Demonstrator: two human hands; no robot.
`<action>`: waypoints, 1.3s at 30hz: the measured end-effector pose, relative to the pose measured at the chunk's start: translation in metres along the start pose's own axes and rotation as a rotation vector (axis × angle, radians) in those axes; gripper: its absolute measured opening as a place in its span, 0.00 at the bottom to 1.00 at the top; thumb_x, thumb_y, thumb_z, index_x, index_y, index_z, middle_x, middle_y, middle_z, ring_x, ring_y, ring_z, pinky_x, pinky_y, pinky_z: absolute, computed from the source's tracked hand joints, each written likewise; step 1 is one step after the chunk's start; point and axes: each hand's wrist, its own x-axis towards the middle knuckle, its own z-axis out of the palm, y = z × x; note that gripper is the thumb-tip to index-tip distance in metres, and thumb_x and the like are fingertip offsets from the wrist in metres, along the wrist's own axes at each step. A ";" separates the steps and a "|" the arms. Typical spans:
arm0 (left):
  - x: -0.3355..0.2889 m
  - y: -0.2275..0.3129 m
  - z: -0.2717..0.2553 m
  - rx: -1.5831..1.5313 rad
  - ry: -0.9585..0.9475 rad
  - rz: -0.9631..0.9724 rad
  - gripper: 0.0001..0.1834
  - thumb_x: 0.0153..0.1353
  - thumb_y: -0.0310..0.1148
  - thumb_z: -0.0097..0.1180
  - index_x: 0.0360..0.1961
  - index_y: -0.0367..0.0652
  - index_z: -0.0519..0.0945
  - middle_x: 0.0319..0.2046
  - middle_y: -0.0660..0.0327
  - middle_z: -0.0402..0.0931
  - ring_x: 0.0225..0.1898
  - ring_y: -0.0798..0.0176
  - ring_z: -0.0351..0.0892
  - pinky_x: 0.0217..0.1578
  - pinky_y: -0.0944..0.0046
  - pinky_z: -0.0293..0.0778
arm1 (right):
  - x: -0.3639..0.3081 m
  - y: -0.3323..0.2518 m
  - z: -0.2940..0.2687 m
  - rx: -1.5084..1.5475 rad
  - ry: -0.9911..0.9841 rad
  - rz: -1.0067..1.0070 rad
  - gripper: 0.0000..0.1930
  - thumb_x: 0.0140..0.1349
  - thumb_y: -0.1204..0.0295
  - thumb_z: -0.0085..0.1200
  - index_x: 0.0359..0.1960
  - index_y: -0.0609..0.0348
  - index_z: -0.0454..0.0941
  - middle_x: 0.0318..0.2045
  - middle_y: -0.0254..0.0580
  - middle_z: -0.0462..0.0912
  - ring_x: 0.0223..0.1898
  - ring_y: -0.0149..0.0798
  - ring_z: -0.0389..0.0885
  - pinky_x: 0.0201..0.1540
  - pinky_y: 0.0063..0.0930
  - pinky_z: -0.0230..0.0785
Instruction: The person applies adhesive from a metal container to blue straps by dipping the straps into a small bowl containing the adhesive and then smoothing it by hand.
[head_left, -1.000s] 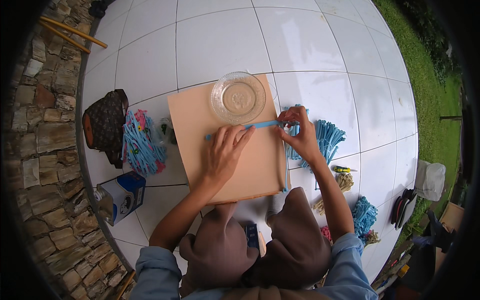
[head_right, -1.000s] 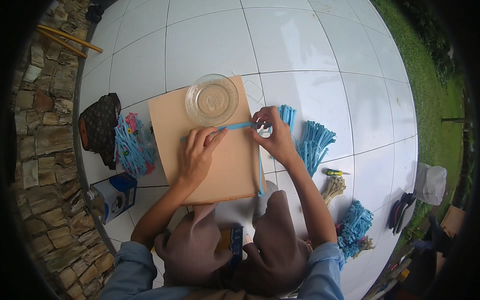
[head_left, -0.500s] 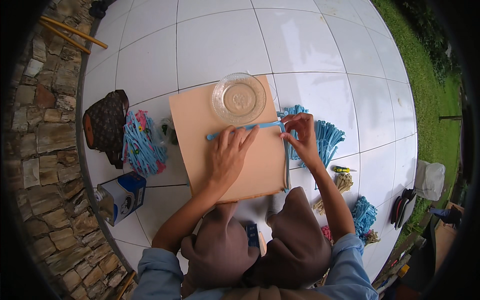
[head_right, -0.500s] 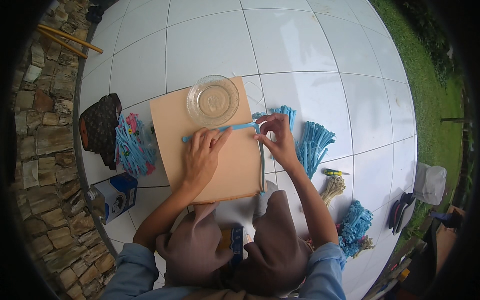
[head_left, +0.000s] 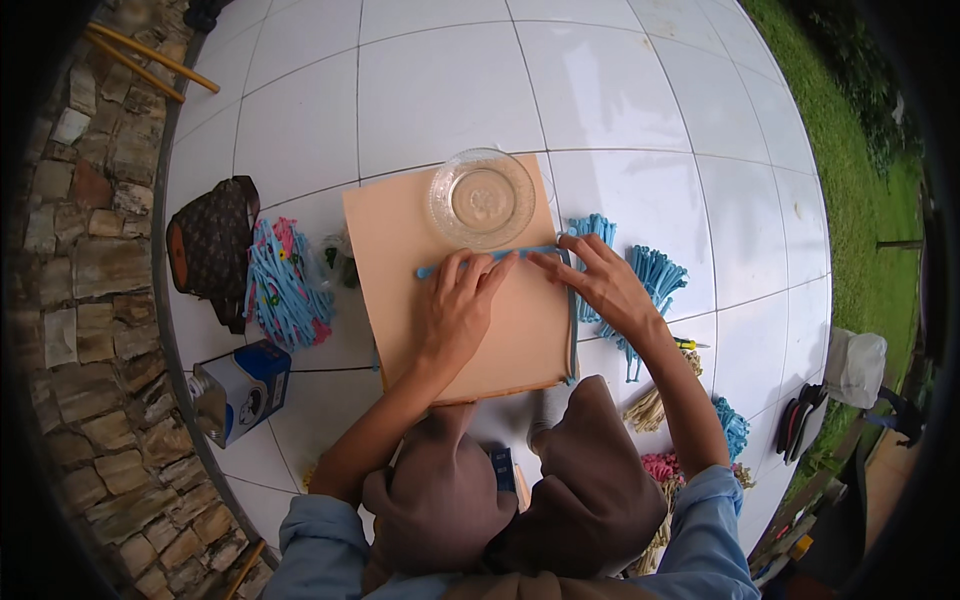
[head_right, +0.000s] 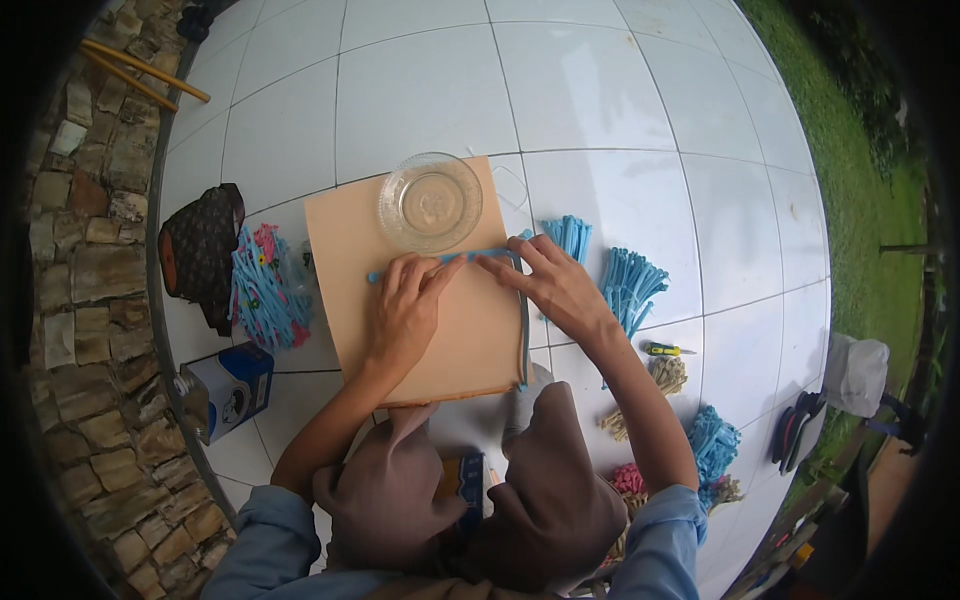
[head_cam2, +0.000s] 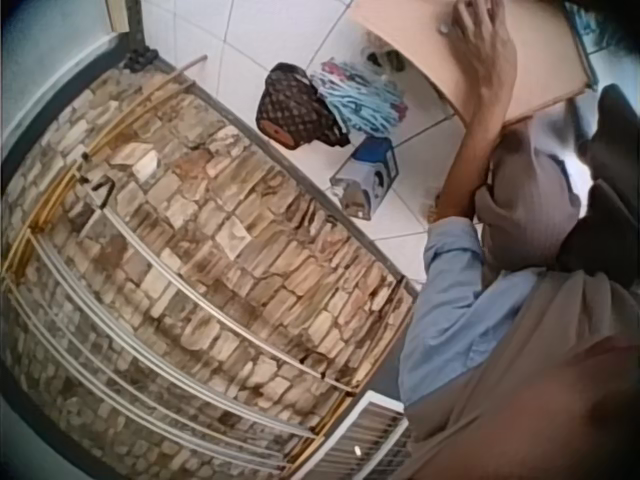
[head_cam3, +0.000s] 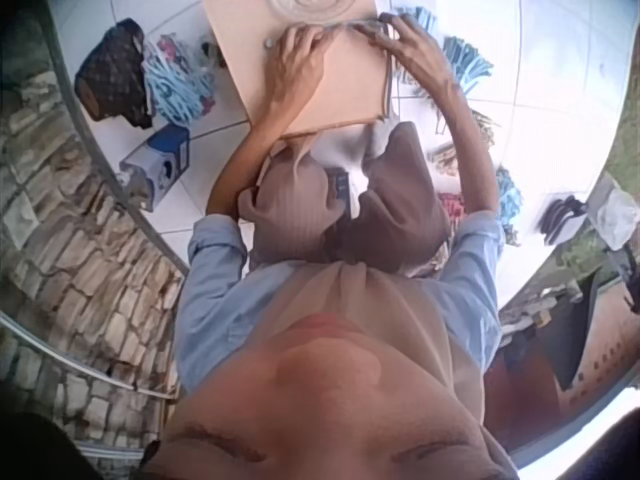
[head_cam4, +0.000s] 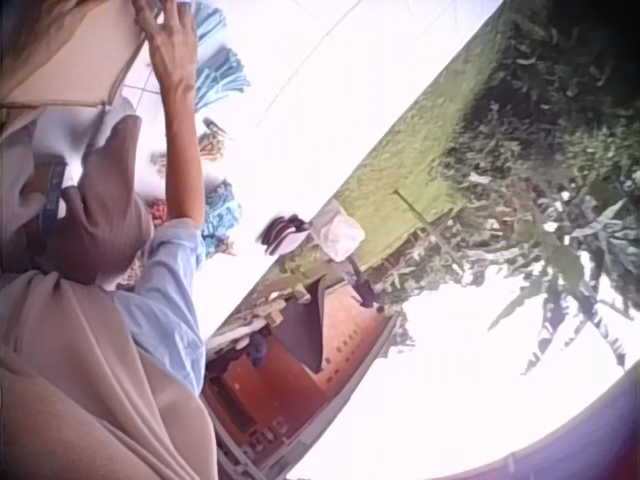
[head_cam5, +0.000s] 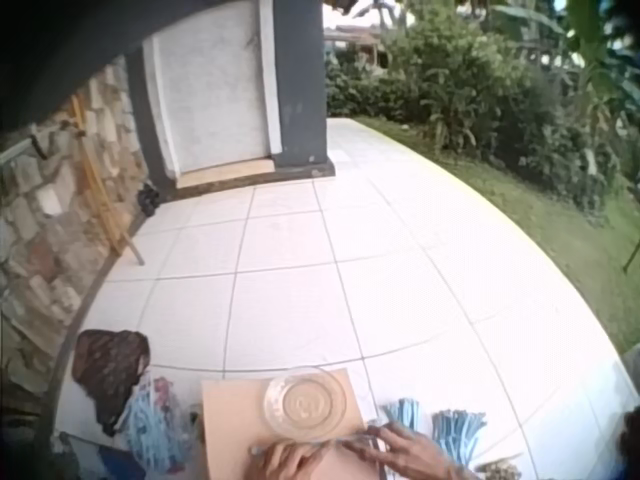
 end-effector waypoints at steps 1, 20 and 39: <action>0.000 0.000 -0.001 0.002 -0.005 0.002 0.27 0.46 0.22 0.52 0.51 0.50 0.75 0.38 0.64 0.68 0.43 0.59 0.68 0.44 0.57 0.68 | 0.001 0.000 0.000 -0.004 -0.026 0.004 0.34 0.45 0.81 0.53 0.57 0.41 0.66 0.46 0.39 0.69 0.41 0.41 0.71 0.47 0.31 0.69; 0.001 -0.002 0.003 -0.038 0.035 -0.002 0.26 0.44 0.22 0.52 0.49 0.49 0.76 0.37 0.65 0.68 0.43 0.60 0.68 0.42 0.57 0.68 | 0.008 0.001 -0.004 0.026 -0.062 -0.013 0.27 0.50 0.77 0.53 0.55 0.44 0.67 0.44 0.42 0.70 0.43 0.42 0.71 0.44 0.32 0.71; 0.009 0.021 -0.088 -0.588 0.179 -0.033 0.07 0.51 0.19 0.51 0.32 0.40 0.76 0.34 0.59 0.72 0.40 0.56 0.73 0.41 0.58 0.69 | -0.024 -0.053 -0.068 0.776 0.364 0.491 0.21 0.53 0.86 0.49 0.47 0.61 0.57 0.32 0.43 0.77 0.31 0.34 0.79 0.32 0.25 0.75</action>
